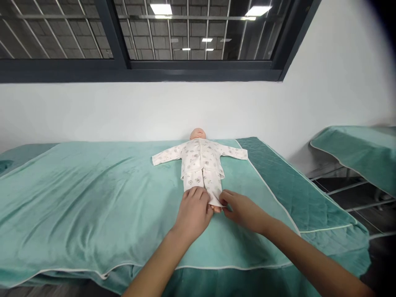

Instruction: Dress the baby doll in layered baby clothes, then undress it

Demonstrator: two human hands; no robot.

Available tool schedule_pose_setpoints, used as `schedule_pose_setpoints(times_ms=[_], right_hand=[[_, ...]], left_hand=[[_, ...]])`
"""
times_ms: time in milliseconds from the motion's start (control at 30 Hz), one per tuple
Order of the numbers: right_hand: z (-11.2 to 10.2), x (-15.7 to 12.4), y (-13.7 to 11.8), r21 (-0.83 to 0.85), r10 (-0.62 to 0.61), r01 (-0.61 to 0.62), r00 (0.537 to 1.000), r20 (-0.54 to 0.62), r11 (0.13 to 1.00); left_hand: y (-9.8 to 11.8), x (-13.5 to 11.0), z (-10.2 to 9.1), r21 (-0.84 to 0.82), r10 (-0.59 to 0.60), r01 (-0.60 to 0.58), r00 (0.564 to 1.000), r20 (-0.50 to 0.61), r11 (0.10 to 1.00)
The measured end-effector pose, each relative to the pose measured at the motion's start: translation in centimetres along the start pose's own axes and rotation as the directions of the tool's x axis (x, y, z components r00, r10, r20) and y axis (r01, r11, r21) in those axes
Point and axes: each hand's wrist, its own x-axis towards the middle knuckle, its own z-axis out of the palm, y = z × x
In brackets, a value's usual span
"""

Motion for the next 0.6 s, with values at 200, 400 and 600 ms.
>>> schedule_pose_setpoints(times_ms=[200,400,600], right_hand=[[-2.3,-0.8,-0.9,0.047,-0.065,0.062,0.996,0.062,0.997],[-3.0,-1.6,-0.7,0.103,-0.035,0.022,0.991,0.127,0.994],[-7.9,-3.5,-4.9,0.697,-0.141,0.102,0.99,-0.002,0.709]], left_hand=[[0.2,-1.9,-0.1,-0.056,-0.003,-0.003,0.995,-0.096,0.998],[-0.7,-2.7,1.4,-0.147,0.001,-0.02,0.992,-0.128,0.989],[-6.9,-2.2,2.3,-0.493,-0.419,0.216,0.838,-0.35,0.843]])
